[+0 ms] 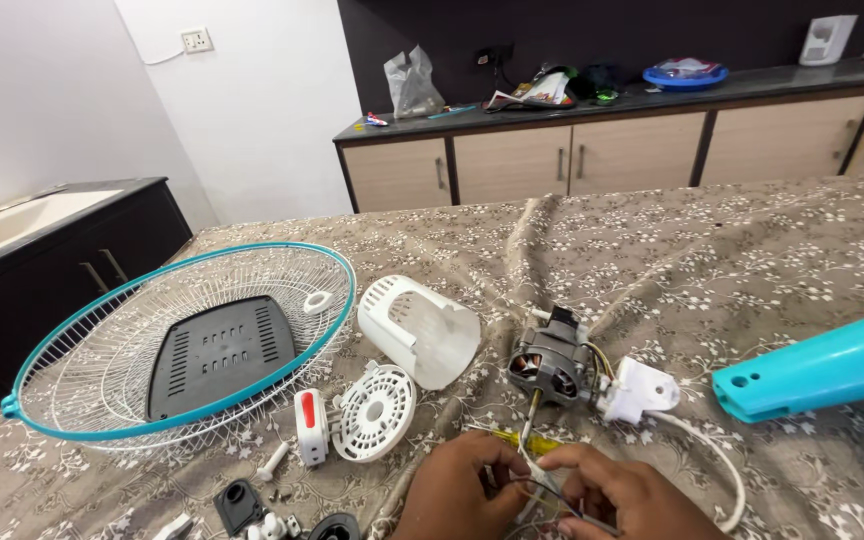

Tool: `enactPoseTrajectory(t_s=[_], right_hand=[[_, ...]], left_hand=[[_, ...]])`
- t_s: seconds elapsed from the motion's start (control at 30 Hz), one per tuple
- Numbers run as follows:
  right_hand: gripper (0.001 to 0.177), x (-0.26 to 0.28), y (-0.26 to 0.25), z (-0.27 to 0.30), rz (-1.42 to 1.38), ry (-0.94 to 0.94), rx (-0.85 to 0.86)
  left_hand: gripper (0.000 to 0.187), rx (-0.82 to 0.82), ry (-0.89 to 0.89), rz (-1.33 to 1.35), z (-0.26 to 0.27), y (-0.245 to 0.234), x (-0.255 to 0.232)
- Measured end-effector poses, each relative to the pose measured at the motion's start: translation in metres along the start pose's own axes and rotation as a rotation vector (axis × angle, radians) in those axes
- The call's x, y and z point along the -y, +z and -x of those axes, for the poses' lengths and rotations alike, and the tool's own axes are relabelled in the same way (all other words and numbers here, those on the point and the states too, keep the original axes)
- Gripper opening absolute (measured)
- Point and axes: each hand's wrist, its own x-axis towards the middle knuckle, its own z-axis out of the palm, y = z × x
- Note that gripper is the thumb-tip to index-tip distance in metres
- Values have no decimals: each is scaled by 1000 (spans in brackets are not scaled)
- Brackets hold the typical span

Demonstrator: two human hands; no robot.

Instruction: The person disassembles a teal table fan, removes the motor from the housing, and works on the internal wiring and capacitor. They use a screwdriver to loosen screws and handle wires and components on a patterned bedspread.

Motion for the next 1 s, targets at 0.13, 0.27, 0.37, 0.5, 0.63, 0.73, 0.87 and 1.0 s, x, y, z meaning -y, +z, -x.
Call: enactPoseTrajectory(t_s=[0.13,0.27,0.37,0.5,0.63,0.73,0.87,1.0], right_hand=[[57,-8,2,0,-25,195,-125],[53,2,1,4,-144,216,-433],[52,12,-4,4,-217,253,-515],[46,20,-4,8,-199,213,-562],[41,23,-6,8,-215,246,-605],[38,21,-5,10,-240,237,-591],[43,17,-2,9,-245,181,-604],[44,12,-2,8,-250,234,-568]], left_hand=[[23,-90,12,-41,2,2,-7],[39,-211,56,2,2,3,-14],[35,-211,9,53,2,2,-16],[25,-90,-162,186,5,6,-11],[22,-90,33,153,7,5,-10],[22,-100,162,95,12,2,-10],[15,-95,153,54,12,1,-13],[14,-108,112,49,15,-2,-14]])
